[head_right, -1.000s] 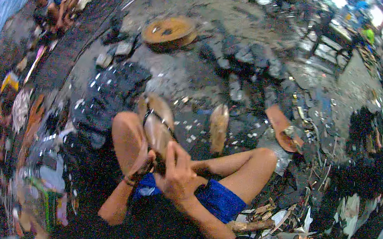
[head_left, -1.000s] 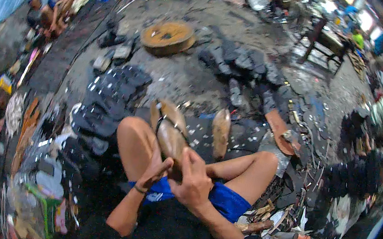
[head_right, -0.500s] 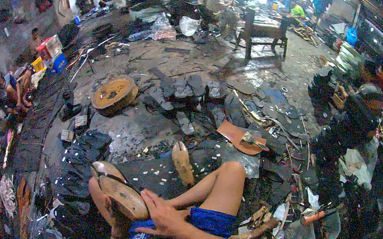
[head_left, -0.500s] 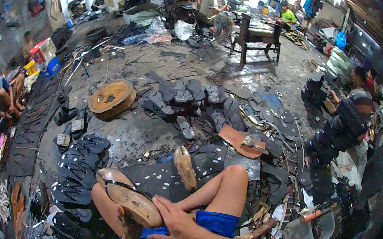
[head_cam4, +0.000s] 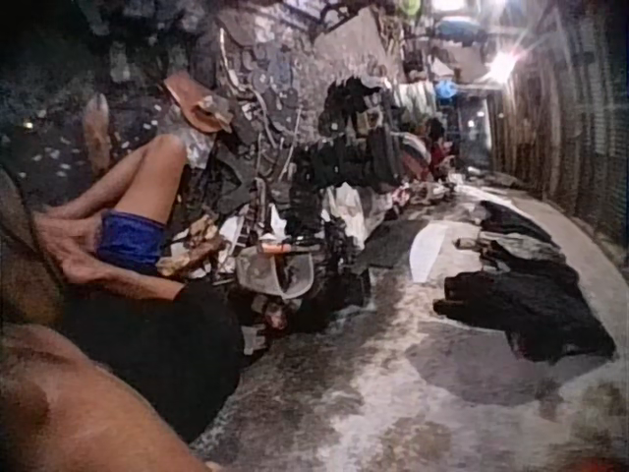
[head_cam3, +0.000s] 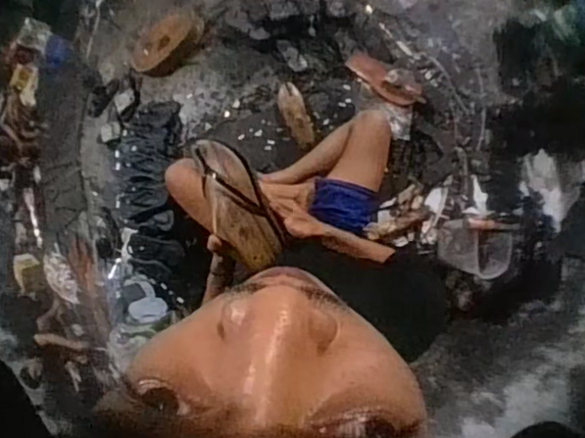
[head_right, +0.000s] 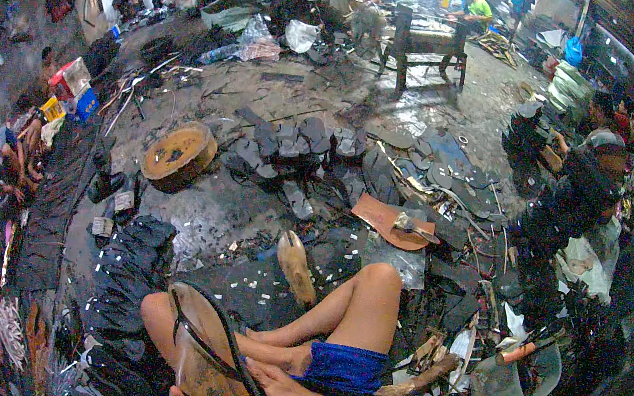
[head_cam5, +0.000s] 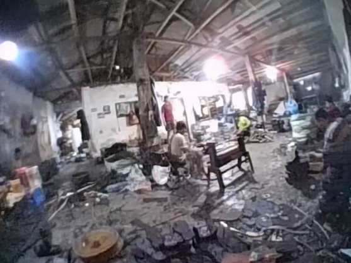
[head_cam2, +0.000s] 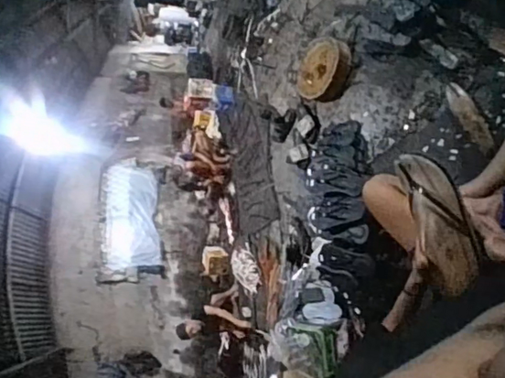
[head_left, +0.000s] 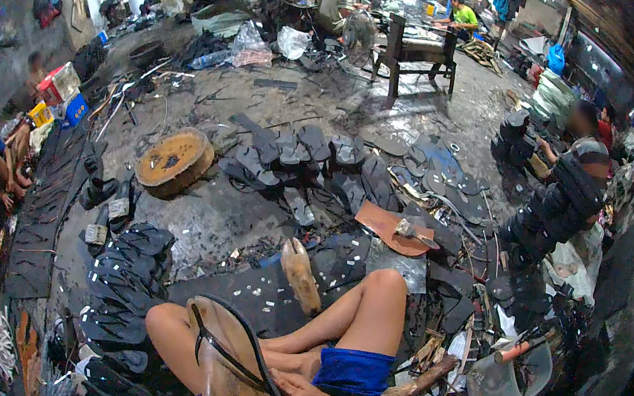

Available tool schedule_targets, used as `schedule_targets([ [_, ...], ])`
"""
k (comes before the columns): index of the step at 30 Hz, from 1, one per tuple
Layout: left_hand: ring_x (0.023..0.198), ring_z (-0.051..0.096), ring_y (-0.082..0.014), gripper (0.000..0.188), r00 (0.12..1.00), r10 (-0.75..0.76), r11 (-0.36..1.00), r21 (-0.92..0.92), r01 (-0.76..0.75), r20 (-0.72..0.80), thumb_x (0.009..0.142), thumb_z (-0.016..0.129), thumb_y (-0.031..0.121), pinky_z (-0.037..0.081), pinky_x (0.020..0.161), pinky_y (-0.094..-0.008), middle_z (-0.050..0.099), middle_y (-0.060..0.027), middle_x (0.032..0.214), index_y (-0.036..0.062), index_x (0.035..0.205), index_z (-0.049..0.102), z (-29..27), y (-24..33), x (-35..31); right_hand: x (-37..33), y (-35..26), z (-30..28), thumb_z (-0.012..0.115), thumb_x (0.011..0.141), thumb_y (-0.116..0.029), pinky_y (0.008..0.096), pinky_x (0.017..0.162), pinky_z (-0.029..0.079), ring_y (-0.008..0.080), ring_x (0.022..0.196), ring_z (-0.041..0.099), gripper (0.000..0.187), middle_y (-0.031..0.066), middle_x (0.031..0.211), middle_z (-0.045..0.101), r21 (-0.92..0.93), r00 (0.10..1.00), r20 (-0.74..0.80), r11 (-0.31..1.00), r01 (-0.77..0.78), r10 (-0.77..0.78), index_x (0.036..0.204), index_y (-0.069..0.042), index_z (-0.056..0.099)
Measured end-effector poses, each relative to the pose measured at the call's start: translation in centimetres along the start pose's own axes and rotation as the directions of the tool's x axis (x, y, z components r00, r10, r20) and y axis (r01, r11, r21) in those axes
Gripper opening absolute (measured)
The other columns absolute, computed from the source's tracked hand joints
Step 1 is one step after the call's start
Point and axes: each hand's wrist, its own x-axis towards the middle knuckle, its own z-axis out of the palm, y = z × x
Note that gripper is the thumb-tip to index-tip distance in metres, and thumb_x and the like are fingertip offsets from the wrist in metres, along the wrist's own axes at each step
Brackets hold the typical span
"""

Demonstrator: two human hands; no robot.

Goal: The person sits on the floor and assembles black flip-flops by attaching straps to soles using a wooden last. They repeatedly pick up straps and soles, align them, and press them together by hand, then place finished units aside.

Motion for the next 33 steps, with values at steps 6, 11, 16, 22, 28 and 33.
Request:
schedule_targets([
  [6, 0.12, 0.048, -0.0299, 0.098, 1.0, -0.001, 0.999, 0.039, 0.0, 0.018, 0.068, 0.071, 0.043, 0.039, 0.104, -0.0423, 0.041, -0.0187, 0.134, -0.0004, 0.14, 0.02, 0.2, -0.1, -0.1, -0.1, 4.8, -1.9, 0.044, 0.101, -0.036, 0.0294, 0.103, 0.036, 0.0104, 0.116, 0.048, 0.047, 0.0004, 0.126, 0.056, 0.04, 0.994, 0.099, 0.998, 0.041, -0.044, 0.134, -0.003, 0.05],
  [11, 0.12, 0.047, -0.0301, 0.103, 0.999, 0.037, 0.999, 0.033, -0.036, -0.039, 0.065, 0.076, 0.04, 0.038, 0.104, -0.0425, 0.04, -0.019, 0.135, -0.0007, 0.141, 0.018, 0.4, 0.2, -0.1, -0.4, 4.7, -3.6, 0.045, 0.101, -0.032, 0.0269, 0.089, 0.045, 0.0094, 0.102, 0.056, 0.039, 0.0018, 0.114, 0.062, 0.135, 0.912, 0.41, 0.987, -0.083, 0.02, 0.126, -0.005, 0.057],
  [16, 0.121, 0.046, -0.0303, 0.109, 0.961, 0.187, 0.979, -0.048, -0.2, -0.202, 0.062, 0.081, 0.037, 0.038, 0.105, -0.0427, 0.038, -0.0192, 0.135, -0.001, 0.141, 0.016, 1.5, 2.5, 2.0, 0.5, 1.4, -2.3, 0.058, 0.096, -0.032, 0.0242, 0.083, 0.045, 0.0059, 0.093, 0.054, 0.041, -0.0012, 0.108, 0.061, -0.162, 0.968, 0.228, 0.977, 0.141, -0.102, 0.128, -0.007, 0.056],
  [22, 0.121, 0.045, -0.0306, 0.115, 0.901, 0.306, 0.937, -0.071, -0.342, -0.308, 0.059, 0.086, 0.033, 0.038, 0.105, -0.0429, 0.037, -0.0195, 0.136, -0.0014, 0.141, 0.013, 1.7, 4.5, 2.0, -1.5, -4.8, -0.8, 0.073, 0.083, -0.033, 0.0387, 0.111, 0.027, 0.0257, 0.133, 0.036, 0.084, 0.0179, 0.14, 0.041, -0.536, 0.737, 0.345, 0.523, 0.663, -0.581, 0.143, 0.004, 0.027],
  [28, 0.122, 0.044, -0.0309, 0.123, 0.909, 0.391, 0.92, 0.036, -0.39, -0.143, 0.056, 0.092, 0.029, 0.037, 0.105, -0.0431, 0.035, -0.0198, 0.137, -0.0017, 0.142, 0.011, 2.7, 5.0, 1.4, 0.0, -3.3, -1.9, 0.077, 0.072, -0.042, 0.0418, 0.116, 0.016, 0.0331, 0.142, 0.02, 0.114, 0.0226, 0.151, 0.021, -0.521, 0.751, 0.406, 0.543, 0.658, -0.52, 0.148, 0.004, 0.006],
  [33, 0.112, 0.052, -0.0347, 0.102, 0.928, 0.329, 0.758, 0.538, -0.369, 0.172, 0.069, 0.079, 0.049, 0.037, 0.1, -0.0473, 0.053, -0.0254, 0.121, -0.0072, 0.138, 0.03, 2.7, 3.9, 1.0, -1.6, -4.8, -1.0, 0.077, 0.07, -0.043, 0.0422, 0.111, 0.027, 0.0265, 0.134, 0.033, 0.106, 0.0173, 0.144, 0.035, 0.0, 0.929, 0.184, 0.945, 0.327, -0.322, 0.147, 0.0, 0.017],
])
